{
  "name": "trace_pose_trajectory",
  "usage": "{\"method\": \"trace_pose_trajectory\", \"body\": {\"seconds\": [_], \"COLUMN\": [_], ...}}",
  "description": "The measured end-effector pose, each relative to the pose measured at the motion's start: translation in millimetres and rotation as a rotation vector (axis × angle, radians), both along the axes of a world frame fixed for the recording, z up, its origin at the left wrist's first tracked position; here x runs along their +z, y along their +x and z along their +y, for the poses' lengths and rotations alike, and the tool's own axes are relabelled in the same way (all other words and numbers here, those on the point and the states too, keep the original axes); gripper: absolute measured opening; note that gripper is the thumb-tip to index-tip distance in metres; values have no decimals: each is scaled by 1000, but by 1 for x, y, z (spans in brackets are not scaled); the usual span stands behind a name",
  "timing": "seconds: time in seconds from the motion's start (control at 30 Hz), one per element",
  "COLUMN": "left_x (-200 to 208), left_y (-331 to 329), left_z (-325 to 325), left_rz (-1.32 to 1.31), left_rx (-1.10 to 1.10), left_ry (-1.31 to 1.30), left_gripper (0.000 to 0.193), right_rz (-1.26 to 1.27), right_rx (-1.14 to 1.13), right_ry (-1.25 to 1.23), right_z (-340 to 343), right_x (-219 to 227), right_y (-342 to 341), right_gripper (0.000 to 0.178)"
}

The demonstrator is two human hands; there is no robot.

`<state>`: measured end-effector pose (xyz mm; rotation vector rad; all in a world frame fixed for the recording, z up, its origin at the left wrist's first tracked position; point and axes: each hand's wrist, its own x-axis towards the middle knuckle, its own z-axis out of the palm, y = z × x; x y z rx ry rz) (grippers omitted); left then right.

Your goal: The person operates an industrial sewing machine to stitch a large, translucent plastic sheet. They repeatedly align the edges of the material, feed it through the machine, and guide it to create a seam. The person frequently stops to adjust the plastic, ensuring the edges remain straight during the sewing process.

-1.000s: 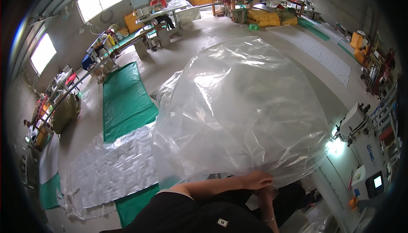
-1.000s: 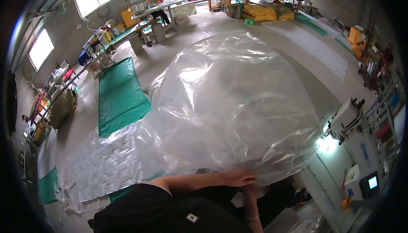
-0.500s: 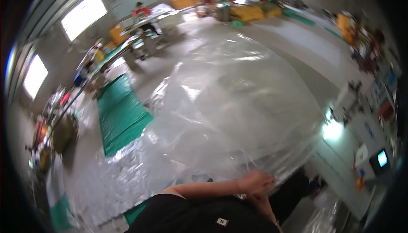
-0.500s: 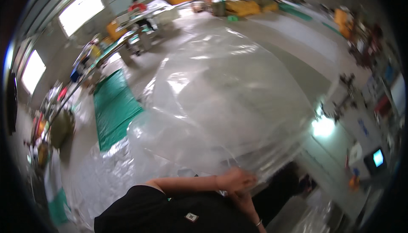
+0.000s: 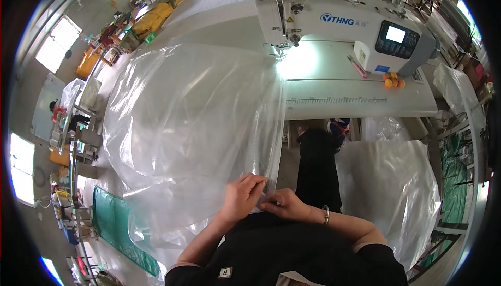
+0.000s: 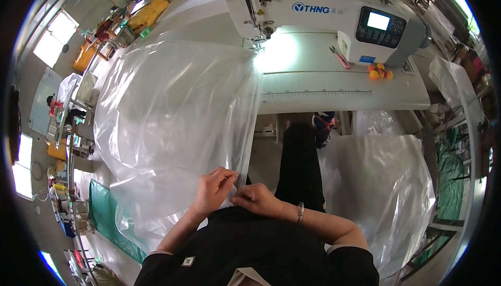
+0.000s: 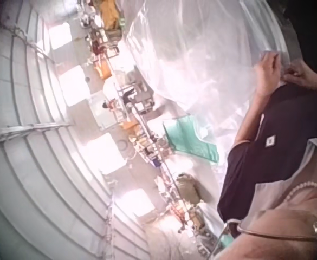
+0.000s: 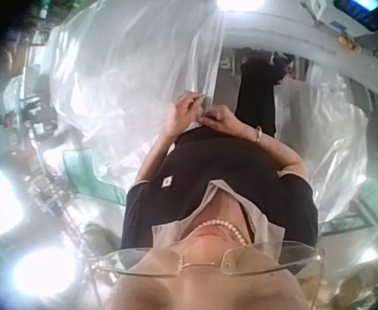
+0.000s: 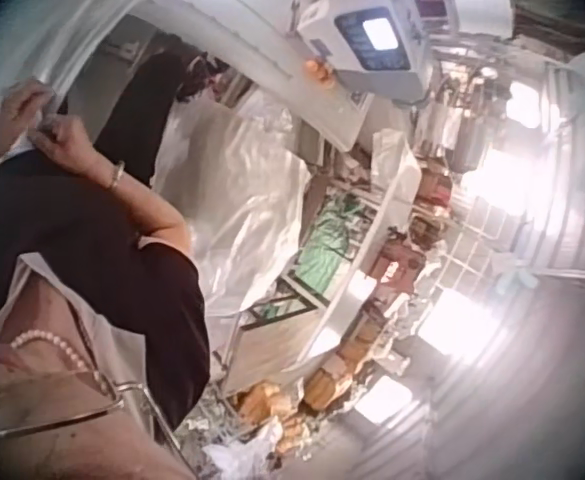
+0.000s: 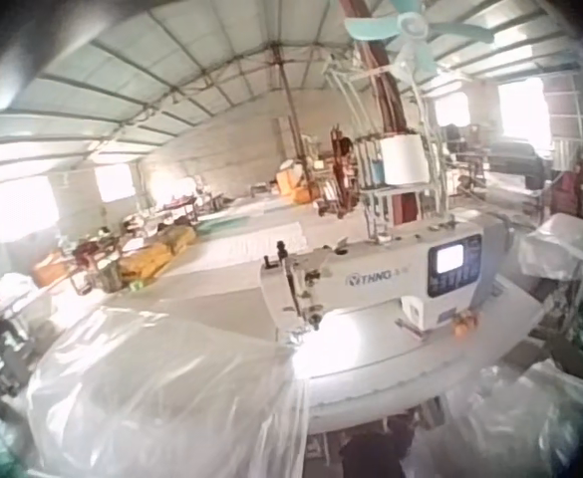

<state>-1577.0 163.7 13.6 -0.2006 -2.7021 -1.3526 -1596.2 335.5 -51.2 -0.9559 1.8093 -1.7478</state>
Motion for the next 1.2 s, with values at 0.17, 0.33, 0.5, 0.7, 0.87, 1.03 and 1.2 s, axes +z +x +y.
{"method": "trace_pose_trajectory", "body": {"seconds": [0.17,0.33,0.5,0.7,0.87,1.03,1.2], "left_x": [-5,2,9,51,30,-28,-20], "left_y": [3,-5,-16,-12,-20,-6,-24], "left_z": [6,9,7,25,42,19,28], "left_rz": [-68,-178,-195,-52,71,-101,-212], "left_rx": [-22,-66,-147,-228,-315,-284,-485], "left_ry": [64,-32,-141,-412,-420,-562,-790], "left_gripper": [8,15,27,26,23,20,16], "right_rz": [168,477,333,-870,-850,-376,-85], "right_rx": [-31,-22,303,-198,162,-147,-471], "right_ry": [15,184,129,-595,-750,20,125], "right_z": [-4,-8,11,-18,-88,-12,-6], "right_x": [7,-3,10,-35,-99,-32,12], "right_y": [1,1,-46,-108,-31,-101,-111], "right_gripper": [17,19,22,25,32,28,28]}}
